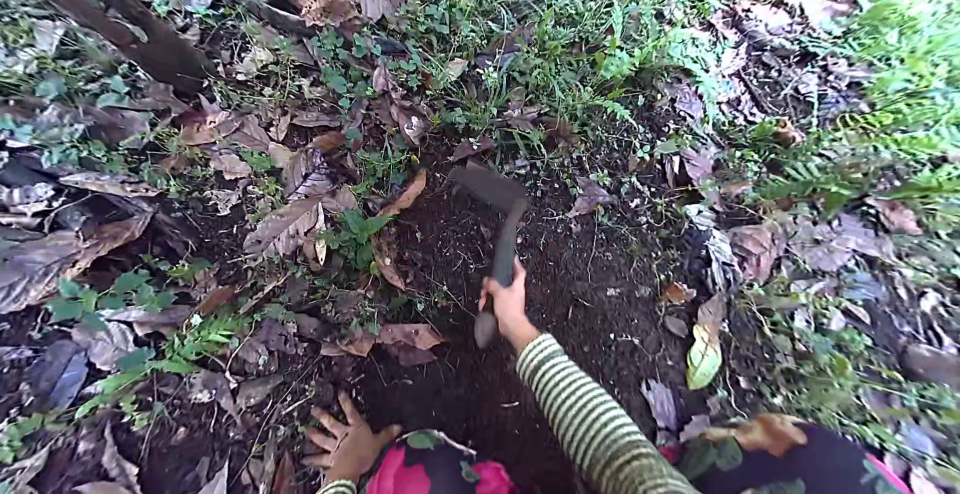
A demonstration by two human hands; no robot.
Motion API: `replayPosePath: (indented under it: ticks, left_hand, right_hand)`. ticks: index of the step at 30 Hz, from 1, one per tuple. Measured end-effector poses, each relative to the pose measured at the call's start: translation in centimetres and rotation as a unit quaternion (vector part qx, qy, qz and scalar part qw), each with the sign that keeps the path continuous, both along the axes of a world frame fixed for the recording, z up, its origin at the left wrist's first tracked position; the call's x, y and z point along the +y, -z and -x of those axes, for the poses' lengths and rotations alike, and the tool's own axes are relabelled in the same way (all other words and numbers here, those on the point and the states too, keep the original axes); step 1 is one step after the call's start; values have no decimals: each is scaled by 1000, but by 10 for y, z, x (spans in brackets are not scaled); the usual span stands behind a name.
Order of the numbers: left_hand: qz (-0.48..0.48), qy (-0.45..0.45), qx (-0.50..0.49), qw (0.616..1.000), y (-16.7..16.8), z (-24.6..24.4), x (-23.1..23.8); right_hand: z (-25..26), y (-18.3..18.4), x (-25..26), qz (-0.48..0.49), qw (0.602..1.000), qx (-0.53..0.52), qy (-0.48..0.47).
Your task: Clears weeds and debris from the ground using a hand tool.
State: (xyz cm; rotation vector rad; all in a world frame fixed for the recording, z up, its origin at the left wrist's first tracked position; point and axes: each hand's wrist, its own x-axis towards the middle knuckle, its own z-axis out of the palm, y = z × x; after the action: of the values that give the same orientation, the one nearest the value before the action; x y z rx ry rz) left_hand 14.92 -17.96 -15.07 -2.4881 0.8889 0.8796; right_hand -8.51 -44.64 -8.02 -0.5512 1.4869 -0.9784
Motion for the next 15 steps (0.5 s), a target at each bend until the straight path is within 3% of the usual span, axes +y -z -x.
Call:
replayPosePath:
  ticks: [2, 3, 5, 7, 9, 11, 15]
  left_hand:
    - [-11, -4, -1, 1000, 11, -2, 4]
    - [-8, -4, -4, 1000, 14, -1, 7]
    - [-15, -4, -8, 1000, 5, -1, 2]
    - [-42, 1, -10, 999, -3, 2, -5]
    - [-20, 4, -28, 999, 1, 3, -3]
    - [-1, 0, -31, 1000, -3, 4, -1]
    - [15, -11, -8, 1000, -4, 6, 0]
  right_hand:
    - [-7, 8, -32, 37, 994, -12, 100]
    - [-14, 18, -25, 35, 994, -12, 105]
    - [-25, 35, 37, -18, 999, 20, -26]
    - [-16, 35, 112, -97, 972, 50, -209]
    - [-6, 29, 139, -136, 950, 40, -276]
    - [-2, 16, 110, -91, 961, 42, -257]
    - [-29, -18, -36, 59, 990, 52, -119]
